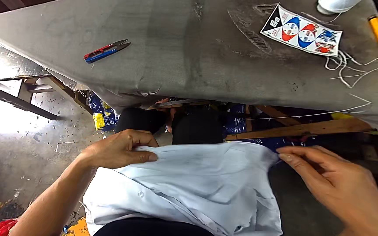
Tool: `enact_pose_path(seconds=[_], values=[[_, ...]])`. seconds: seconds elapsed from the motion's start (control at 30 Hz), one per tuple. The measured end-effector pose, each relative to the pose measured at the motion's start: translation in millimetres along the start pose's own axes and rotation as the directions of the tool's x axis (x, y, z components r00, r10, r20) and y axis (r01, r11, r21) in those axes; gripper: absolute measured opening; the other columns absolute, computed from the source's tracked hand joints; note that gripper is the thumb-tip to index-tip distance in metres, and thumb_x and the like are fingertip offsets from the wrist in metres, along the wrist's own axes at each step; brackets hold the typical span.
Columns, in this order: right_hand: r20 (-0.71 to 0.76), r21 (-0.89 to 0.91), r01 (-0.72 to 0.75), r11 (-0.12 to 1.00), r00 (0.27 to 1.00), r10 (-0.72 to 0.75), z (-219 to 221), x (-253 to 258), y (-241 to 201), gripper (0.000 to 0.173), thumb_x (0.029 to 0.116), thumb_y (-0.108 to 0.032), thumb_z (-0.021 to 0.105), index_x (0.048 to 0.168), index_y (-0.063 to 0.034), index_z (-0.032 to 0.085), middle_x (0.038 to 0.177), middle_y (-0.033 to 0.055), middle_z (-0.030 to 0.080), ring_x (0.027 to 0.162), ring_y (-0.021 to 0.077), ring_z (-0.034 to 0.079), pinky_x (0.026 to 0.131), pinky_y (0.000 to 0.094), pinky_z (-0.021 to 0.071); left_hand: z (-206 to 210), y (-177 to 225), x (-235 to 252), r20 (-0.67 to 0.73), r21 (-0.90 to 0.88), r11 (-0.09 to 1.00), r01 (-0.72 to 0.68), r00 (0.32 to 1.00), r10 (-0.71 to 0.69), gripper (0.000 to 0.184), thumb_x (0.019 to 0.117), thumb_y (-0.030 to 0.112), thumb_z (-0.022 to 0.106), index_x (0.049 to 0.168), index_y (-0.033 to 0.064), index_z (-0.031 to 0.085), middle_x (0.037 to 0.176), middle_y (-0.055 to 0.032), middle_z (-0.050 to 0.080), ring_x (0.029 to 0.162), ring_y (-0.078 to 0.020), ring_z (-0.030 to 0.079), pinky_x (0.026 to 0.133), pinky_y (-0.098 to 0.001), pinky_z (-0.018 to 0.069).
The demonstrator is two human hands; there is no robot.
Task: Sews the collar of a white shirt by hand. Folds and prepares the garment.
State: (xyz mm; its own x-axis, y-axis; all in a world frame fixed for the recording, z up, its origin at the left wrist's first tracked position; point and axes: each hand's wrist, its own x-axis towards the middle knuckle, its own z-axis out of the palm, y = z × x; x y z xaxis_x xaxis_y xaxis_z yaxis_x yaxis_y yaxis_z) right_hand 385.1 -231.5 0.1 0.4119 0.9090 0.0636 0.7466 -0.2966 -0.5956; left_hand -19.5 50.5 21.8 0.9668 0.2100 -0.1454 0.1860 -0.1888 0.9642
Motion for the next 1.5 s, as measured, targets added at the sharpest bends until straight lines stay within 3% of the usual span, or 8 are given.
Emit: enact_pose_path(seconds=[0.1,0.2,0.33,0.43,0.6,0.77,1.0,1.5], values=[[-0.091,0.162,0.114,0.980,0.991,-0.100,20,8,-36,0.038,0.1082,-0.029,0.046,0.128,-0.0049,0.068,0.099,0.0070,0.070,0.081,0.0080,0.064,0.074,0.0249,0.0551,5,-7,2,-0.142,-0.051,0.998,0.046,0.988,-0.053,0.023,0.1023,0.033,0.064,0.101,0.0117,0.072,0.074,0.0092,0.063,0.065,0.0027,0.057,0.060,-0.0155,0.0468],[-0.106,0.468,0.211,0.858,0.978,-0.182,36,18,-94,0.045,0.1053,-0.022,0.054,0.150,-0.0178,0.048,0.098,-0.0001,0.072,0.078,0.0098,0.068,0.069,0.0248,0.0585,14,-7,6,-0.220,-0.003,0.997,0.073,0.973,-0.072,0.025,0.0980,0.038,0.070,0.106,0.0157,0.075,0.068,0.0110,0.058,0.059,0.0024,0.051,0.055,-0.0162,0.0426],[-0.012,0.719,0.221,0.659,0.952,-0.306,74,30,-150,0.014,0.1029,-0.014,0.061,0.115,-0.0083,0.067,0.095,0.0007,0.074,0.077,0.0103,0.071,0.067,0.0250,0.0617,22,-7,12,-0.284,0.228,0.970,0.080,0.959,-0.012,0.027,0.1012,0.040,0.064,0.100,0.0176,0.078,0.087,0.0087,0.068,0.079,0.0019,0.060,0.071,-0.0206,0.0500],[0.058,0.789,0.215,0.576,0.907,-0.418,103,40,-160,0.014,0.1014,-0.012,0.064,0.106,-0.0013,0.072,0.106,0.0068,0.071,0.090,0.0122,0.070,0.077,0.0262,0.0615,26,-4,12,-0.306,0.256,0.963,0.082,0.952,0.000,0.025,0.1036,0.035,0.060,0.101,0.0140,0.074,0.095,0.0052,0.067,0.085,-0.0003,0.061,0.076,-0.0208,0.0516],[0.043,0.772,0.196,0.604,0.933,-0.358,124,42,-159,0.012,0.0994,-0.008,0.066,0.107,0.0000,0.071,0.095,0.0030,0.071,0.076,0.0063,0.066,0.066,0.0205,0.0584,34,-3,13,-0.361,0.140,0.985,0.099,0.931,-0.042,0.020,0.0997,0.031,0.066,0.100,0.0126,0.074,0.092,0.0053,0.068,0.081,0.0006,0.062,0.072,-0.0187,0.0521],[-0.034,0.693,0.278,0.665,0.934,-0.356,123,35,-163,0.011,0.0965,-0.011,0.071,0.101,-0.0034,0.077,0.097,0.0035,0.071,0.085,0.0061,0.067,0.071,0.0177,0.0581,44,-9,17,-0.438,-0.030,0.999,-0.010,0.899,-0.004,0.015,0.0952,0.020,0.073,0.102,0.0071,0.076,0.094,0.0013,0.071,0.082,-0.0022,0.065,0.072,-0.0183,0.0547],[-0.090,0.505,0.309,0.805,0.947,-0.307,135,18,-168,0.012,0.0966,-0.014,0.068,0.097,-0.0056,0.078,0.091,0.0019,0.068,0.079,0.0003,0.063,0.065,0.0125,0.0529,47,-8,14,-0.449,-0.075,0.996,-0.054,0.893,0.014,0.012,0.0942,0.015,0.073,0.100,0.0055,0.076,0.090,0.0015,0.069,0.076,-0.0014,0.061,0.067,-0.0167,0.0517],[-0.088,0.461,0.303,0.834,0.951,-0.298,137,20,-168,0.013,0.0952,-0.013,0.067,0.095,-0.0058,0.077,0.086,0.0004,0.064,0.074,-0.0020,0.059,0.061,0.0102,0.0484,49,-9,12,-0.454,-0.084,0.992,-0.091,0.890,0.043,0.011,0.0945,0.014,0.073,0.100,0.0049,0.076,0.088,0.0015,0.067,0.073,-0.0012,0.059,0.064,-0.0163,0.0499]])
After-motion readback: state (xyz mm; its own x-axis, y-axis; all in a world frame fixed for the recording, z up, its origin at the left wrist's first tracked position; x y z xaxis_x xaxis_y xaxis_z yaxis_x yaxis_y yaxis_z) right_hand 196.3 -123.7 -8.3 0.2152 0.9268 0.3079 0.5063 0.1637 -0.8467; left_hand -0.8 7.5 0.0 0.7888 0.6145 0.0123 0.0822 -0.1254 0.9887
